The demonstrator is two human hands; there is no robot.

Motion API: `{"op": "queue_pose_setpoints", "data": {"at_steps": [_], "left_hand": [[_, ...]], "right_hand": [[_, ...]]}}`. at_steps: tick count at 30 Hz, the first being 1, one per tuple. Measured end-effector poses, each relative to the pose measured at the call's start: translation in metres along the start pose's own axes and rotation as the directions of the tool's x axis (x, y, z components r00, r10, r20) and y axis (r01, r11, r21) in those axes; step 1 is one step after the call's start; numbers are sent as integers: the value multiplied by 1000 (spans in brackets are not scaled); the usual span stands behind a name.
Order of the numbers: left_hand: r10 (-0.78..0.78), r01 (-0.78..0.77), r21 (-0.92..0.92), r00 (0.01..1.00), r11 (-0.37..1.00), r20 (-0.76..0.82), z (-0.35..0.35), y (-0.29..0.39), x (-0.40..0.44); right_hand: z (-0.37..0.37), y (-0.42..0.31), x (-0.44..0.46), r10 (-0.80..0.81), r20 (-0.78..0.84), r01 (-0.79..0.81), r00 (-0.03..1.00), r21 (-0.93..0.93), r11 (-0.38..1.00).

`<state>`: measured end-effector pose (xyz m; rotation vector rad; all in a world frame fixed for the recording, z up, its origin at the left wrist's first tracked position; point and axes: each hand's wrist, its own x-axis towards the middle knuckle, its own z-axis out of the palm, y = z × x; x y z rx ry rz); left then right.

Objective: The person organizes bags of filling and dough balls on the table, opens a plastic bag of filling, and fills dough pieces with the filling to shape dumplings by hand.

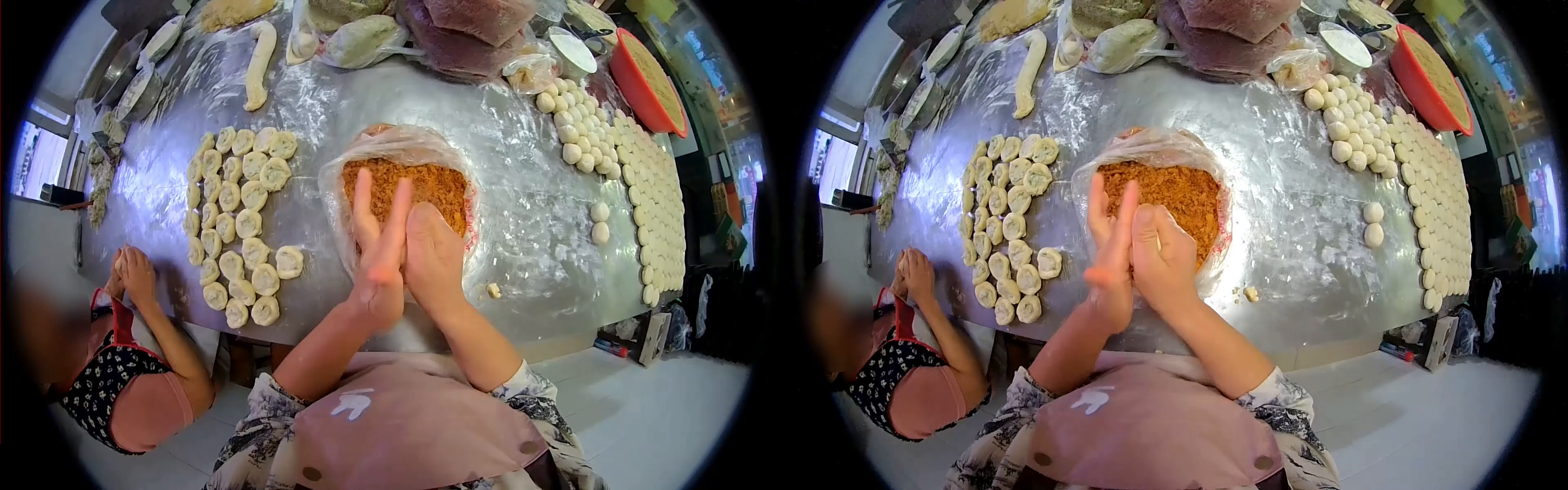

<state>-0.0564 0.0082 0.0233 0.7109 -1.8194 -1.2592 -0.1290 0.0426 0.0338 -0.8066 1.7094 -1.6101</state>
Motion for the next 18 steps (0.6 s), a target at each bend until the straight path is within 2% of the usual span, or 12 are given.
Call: {"op": "queue_pose_setpoints", "data": {"at_steps": [3,4,5,7,8,9,11,12,13,15,17,18], "left_hand": [[-181,190,-347,982,919,57,-13,-16,5],[-252,261,-458,964,850,80,-13,-18,10],[-318,326,-558,941,763,114,-13,-19,13],[-352,460,-582,888,671,297,-11,-14,15],[-353,422,-596,905,684,236,-7,-11,13],[-351,382,-608,920,696,175,-3,-8,11],[-355,530,-595,848,604,394,-10,-5,6],[-347,599,-575,797,557,493,-12,-4,3],[-314,534,-618,843,576,436,-4,-6,-2],[-390,503,-623,863,599,321,4,-5,-4],[-412,431,-578,895,693,173,7,-2,5],[-413,394,-548,906,738,95,7,-1,10]], "right_hand": [[-6,12,3,-84,-30,86,996,74,994],[-11,11,3,-88,-78,81,993,-92,992],[-11,15,3,-207,-64,192,976,-187,964],[-4,25,4,-430,-9,398,903,-360,844],[-4,25,0,-419,162,449,893,-364,816],[-4,24,4,-381,167,416,909,-422,806],[-7,23,14,-294,170,339,940,-537,773],[-16,27,25,-203,117,233,972,-402,886],[-20,29,29,-331,23,311,943,-411,857],[-12,29,28,-319,50,301,946,-492,817],[-1,17,17,-338,158,373,928,-440,817],[-1,17,14,-395,160,418,905,-163,894]]}}
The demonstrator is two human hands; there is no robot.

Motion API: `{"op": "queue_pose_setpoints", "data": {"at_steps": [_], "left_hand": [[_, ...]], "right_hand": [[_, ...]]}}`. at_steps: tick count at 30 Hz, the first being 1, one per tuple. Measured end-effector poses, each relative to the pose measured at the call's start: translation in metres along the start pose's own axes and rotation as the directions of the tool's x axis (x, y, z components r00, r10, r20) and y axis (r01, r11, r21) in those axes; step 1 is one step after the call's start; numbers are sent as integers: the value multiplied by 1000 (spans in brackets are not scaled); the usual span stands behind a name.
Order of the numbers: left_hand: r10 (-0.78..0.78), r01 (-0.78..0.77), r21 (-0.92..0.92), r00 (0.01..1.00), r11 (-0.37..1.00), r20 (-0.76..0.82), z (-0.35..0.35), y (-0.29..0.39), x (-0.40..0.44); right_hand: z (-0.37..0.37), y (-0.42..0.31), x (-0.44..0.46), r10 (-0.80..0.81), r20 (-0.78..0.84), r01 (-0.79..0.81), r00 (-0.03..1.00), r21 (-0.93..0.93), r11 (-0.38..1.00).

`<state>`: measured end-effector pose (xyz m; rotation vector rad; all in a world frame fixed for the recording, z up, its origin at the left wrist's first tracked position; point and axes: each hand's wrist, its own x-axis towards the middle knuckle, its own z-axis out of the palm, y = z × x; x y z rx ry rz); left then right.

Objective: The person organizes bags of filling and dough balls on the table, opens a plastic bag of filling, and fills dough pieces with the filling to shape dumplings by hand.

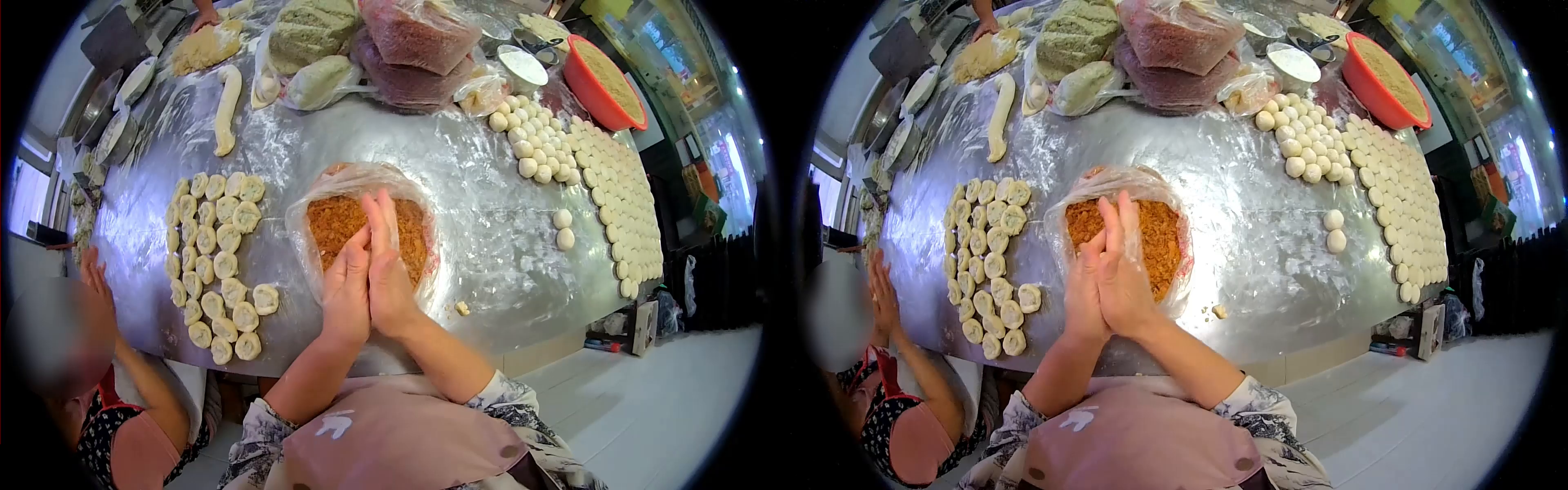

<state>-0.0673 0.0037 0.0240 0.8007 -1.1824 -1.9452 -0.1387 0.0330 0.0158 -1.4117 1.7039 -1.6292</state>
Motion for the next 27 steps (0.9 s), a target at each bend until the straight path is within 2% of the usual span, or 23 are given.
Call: {"op": "queue_pose_setpoints", "data": {"at_steps": [2,3,4,7,8,11,12,13,15,16,19,20,23,24,26,27], "left_hand": [[-2,16,153,995,988,-95,-10,-5,0],[5,29,228,989,973,-145,-14,-7,1],[35,1,117,949,993,-312,-10,-6,6],[49,-107,-249,972,963,-228,-23,5,15],[10,-60,-129,935,990,-355,-17,17,14],[161,-157,40,923,987,-349,-21,14,16],[227,-206,105,937,973,-265,-21,18,14],[113,-150,-110,951,983,-287,-16,24,13],[-119,-30,-521,961,853,-251,-1,40,7],[-15,-91,-438,973,894,-232,-8,31,8],[120,-120,-9,988,993,96,-43,1,2],[104,-95,-104,992,990,76,-46,0,3],[129,-129,41,992,991,-6,-46,2,5],[121,-121,-21,992,992,-28,-39,4,3],[140,-175,-305,981,936,-134,-14,17,2],[165,-184,-253,982,950,-95,-16,18,0]], "right_hand": [[1,-5,-6,172,26,-170,985,366,915],[3,-15,-3,186,5,-168,983,453,876],[5,-24,0,199,-16,-160,980,535,830],[2,-14,-17,201,64,-210,977,176,962],[8,-9,-22,166,45,-172,985,164,971],[16,-11,-25,238,173,-286,956,362,887],[11,-24,-24,364,107,-379,925,215,900],[7,-23,-23,386,101,-398,917,211,892],[0,-23,-22,431,90,-441,898,202,875],[0,-19,-21,369,88,-379,925,205,902],[3,-18,-24,549,218,-587,807,197,785],[6,-28,-20,226,76,-235,971,122,964],[10,-29,-23,302,54,-304,952,24,952],[6,-34,-20,331,63,-334,942,59,941],[-1,-18,-21,472,226,-523,852,329,786],[-3,-14,-21,513,323,-606,795,439,663]]}}
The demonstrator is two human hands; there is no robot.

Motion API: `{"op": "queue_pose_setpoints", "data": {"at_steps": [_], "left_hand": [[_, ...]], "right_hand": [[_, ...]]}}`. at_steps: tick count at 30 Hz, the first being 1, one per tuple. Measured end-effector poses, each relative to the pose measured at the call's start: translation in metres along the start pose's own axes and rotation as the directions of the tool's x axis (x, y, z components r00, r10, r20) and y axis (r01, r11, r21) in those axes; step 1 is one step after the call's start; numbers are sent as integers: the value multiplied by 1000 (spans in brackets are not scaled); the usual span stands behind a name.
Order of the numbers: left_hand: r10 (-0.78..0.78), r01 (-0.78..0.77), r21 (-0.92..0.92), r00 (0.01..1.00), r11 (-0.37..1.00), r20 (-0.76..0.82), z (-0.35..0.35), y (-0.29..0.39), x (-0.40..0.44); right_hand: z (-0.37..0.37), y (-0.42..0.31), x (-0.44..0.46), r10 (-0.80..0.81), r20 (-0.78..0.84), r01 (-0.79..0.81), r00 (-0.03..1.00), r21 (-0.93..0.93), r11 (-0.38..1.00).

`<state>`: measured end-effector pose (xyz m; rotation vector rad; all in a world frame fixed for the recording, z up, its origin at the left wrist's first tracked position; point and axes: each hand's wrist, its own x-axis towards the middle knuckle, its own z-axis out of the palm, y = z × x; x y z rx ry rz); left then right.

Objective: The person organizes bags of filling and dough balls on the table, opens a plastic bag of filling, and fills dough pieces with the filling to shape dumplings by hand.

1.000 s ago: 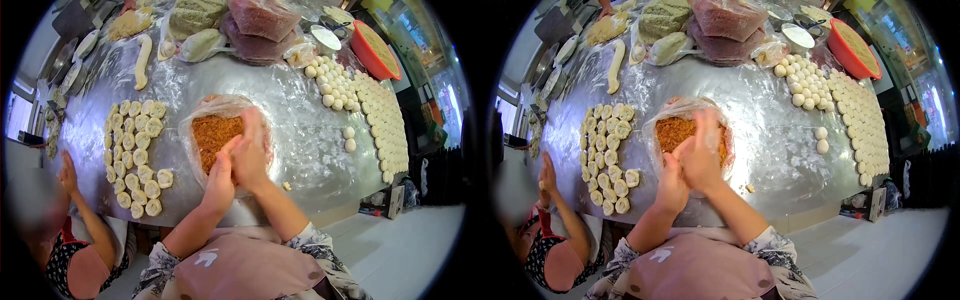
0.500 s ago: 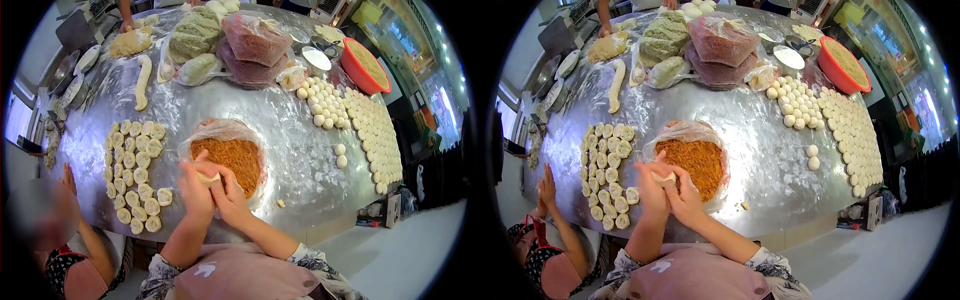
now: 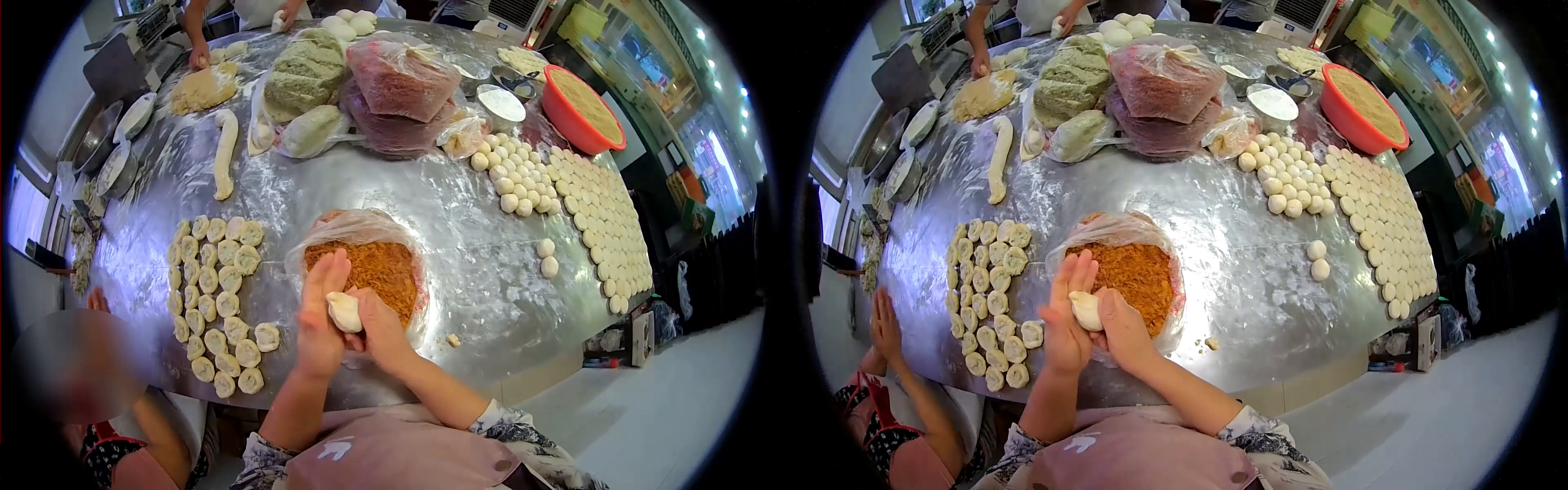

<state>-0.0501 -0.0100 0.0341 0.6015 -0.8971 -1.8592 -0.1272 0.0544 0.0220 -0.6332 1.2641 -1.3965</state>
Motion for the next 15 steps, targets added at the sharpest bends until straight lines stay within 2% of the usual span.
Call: {"op": "queue_pose_setpoints", "data": {"at_steps": [2,4,5,8,9,10,12,14,15], "left_hand": [[27,-36,102,996,994,88,-5,3,-4],[-55,2,262,979,965,198,-34,-6,-4],[-83,53,220,989,974,127,-35,-8,-5],[38,-101,296,976,950,213,-37,-10,0],[70,-80,152,995,985,70,-20,-7,0],[76,-76,4,994,997,-78,13,-1,-2],[66,-66,-2,996,998,-54,17,-1,0],[-23,-54,289,966,956,257,-25,-6,-2],[-51,-10,299,979,954,196,-23,-5,-3]], "right_hand": [[6,-4,-3,-23,-6,22,1000,-94,995],[9,-1,-8,-88,43,93,995,-154,984],[9,15,-3,-252,2,241,968,-309,920],[12,10,-2,-478,-70,387,875,-493,779],[12,8,-2,-443,-144,324,885,-492,808],[10,4,-4,-321,-127,253,939,-376,891],[4,-2,-9,-61,-41,55,997,-131,990],[3,6,-9,-29,-77,13,997,-202,979],[5,7,-6,-297,-75,252,952,-363,897]]}}
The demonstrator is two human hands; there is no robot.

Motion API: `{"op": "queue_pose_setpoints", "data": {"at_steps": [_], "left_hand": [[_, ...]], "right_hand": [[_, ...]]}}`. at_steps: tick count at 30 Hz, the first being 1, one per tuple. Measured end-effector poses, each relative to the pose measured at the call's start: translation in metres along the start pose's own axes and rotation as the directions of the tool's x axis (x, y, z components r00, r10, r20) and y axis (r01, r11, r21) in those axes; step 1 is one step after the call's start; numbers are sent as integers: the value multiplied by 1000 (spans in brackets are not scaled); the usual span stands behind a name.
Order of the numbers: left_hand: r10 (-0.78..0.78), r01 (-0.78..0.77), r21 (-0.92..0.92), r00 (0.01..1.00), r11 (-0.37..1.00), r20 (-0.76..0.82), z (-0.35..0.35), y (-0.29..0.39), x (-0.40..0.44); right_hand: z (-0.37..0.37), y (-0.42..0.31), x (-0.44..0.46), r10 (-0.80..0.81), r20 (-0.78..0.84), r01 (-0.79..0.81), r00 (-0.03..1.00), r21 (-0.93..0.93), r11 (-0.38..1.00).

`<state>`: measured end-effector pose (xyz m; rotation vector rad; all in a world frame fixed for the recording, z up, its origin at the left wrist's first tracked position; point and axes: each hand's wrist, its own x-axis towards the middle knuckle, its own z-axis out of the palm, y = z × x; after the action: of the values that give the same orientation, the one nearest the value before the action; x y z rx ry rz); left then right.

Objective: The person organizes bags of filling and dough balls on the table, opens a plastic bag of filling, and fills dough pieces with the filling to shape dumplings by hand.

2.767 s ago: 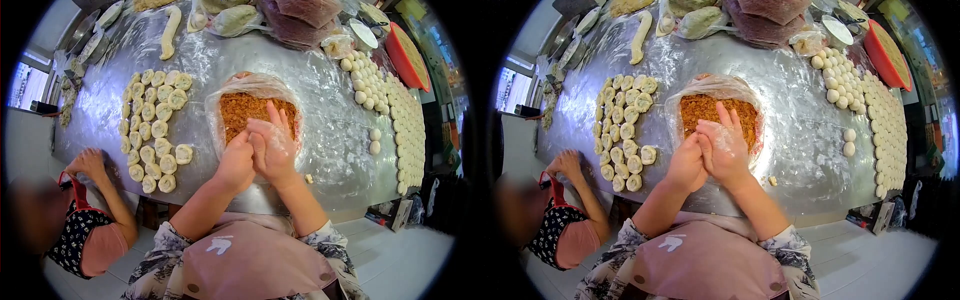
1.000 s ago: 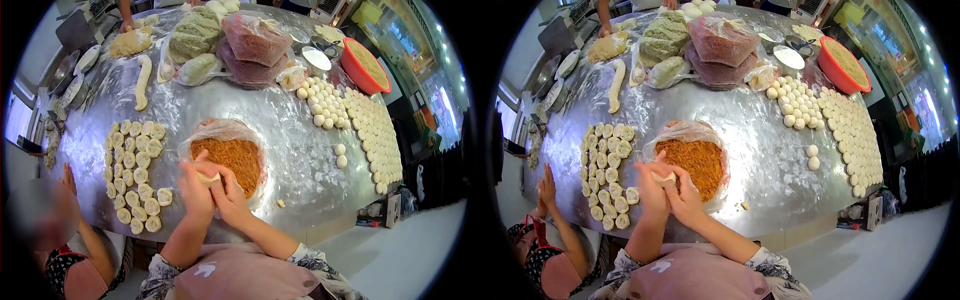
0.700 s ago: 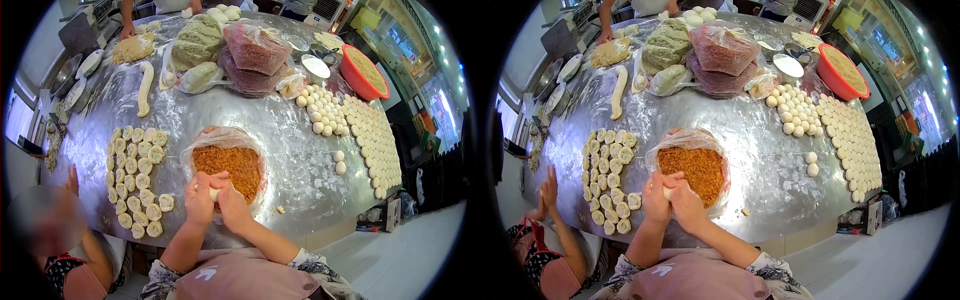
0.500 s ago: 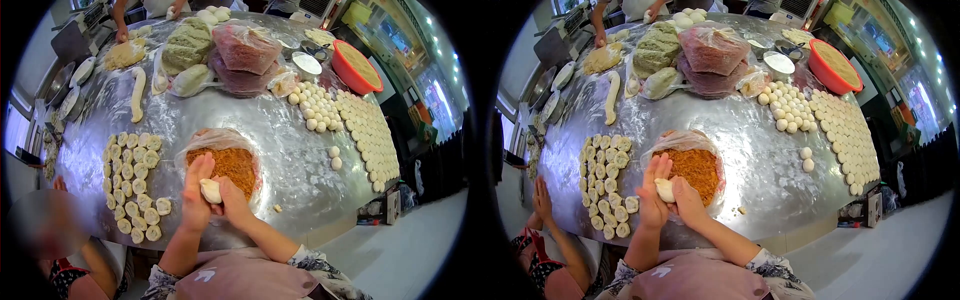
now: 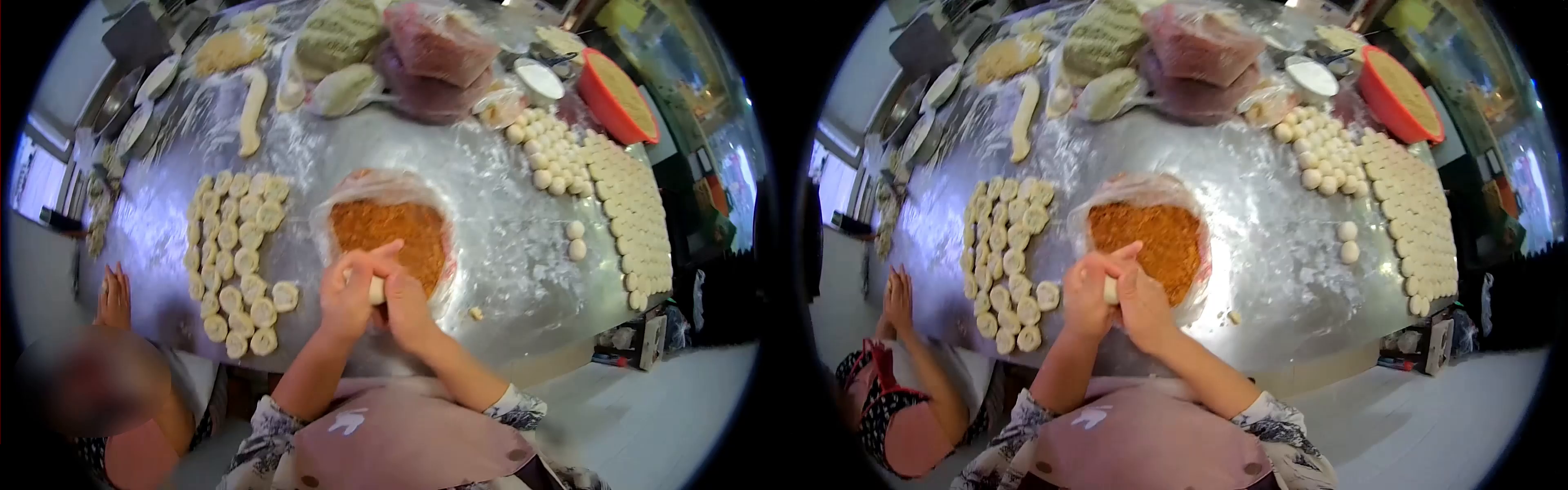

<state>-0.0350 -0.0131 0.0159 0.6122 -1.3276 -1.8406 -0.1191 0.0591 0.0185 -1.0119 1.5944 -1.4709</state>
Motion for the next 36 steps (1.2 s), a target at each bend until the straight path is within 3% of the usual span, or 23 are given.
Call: {"op": "queue_pose_setpoints", "data": {"at_steps": [1,3,4,5,7,8,11,12,14,15,16,19,21,23,24,27,30,33,36], "left_hand": [[-109,108,-24,992,994,-67,5,8,-1],[-123,114,-96,988,989,-88,4,4,-1],[-112,98,-238,992,966,-49,5,4,-1],[-95,86,-377,995,922,-7,7,5,0],[-43,33,-426,999,904,-15,13,4,1],[-9,-10,-336,998,942,-57,15,3,2],[-55,53,63,998,997,34,-2,-1,-3],[-69,69,66,998,995,0,0,-8,-3],[-73,70,121,997,990,22,4,-23,-3],[-86,86,6,994,996,61,14,-22,-2],[-98,108,-106,991,988,96,25,-14,-2],[-86,121,-218,983,968,164,26,-12,0],[-108,134,-165,982,977,156,15,-11,4],[-166,170,-48,983,984,84,0,-5,5],[-187,193,-71,979,979,87,-3,-5,5],[-239,251,-102,964,963,114,-3,-7,2],[-278,296,-80,943,952,181,7,-6,-2],[-289,299,-28,940,954,180,8,-3,-6],[-304,316,-45,937,948,174,8,1,-7]], "right_hand": [[4,1,2,-268,-58,257,962,-152,954],[14,-9,-2,-226,-141,208,964,-132,969],[15,-12,-2,-210,-190,188,959,-129,974],[11,-10,-3,-64,-140,64,988,-6,998],[-3,-6,-4,207,5,-203,978,214,955],[-6,0,-3,172,55,-180,984,253,951],[1,2,-4,-20,-45,21,999,24,999],[-2,-7,-1,-60,-20,59,998,-74,996],[-11,-3,-6,82,-34,-82,996,7,997],[-17,1,-8,148,-49,-146,988,50,988],[-24,7,-8,155,-69,-134,986,244,960],[-79,-1,-19,400,-117,-321,909,418,850],[-167,29,-35,340,-632,-306,697,166,937],[-236,43,-54,153,-803,-533,576,-228,815],[-266,54,-64,71,-846,-658,528,-355,664],[-323,69,-78,-24,-807,-661,591,-500,559],[-341,69,-73,41,-731,-683,681,-614,395],[-351,87,-67,38,-712,-691,701,-666,281],[-358,94,-59,133,-698,-704,704,-662,256]]}}
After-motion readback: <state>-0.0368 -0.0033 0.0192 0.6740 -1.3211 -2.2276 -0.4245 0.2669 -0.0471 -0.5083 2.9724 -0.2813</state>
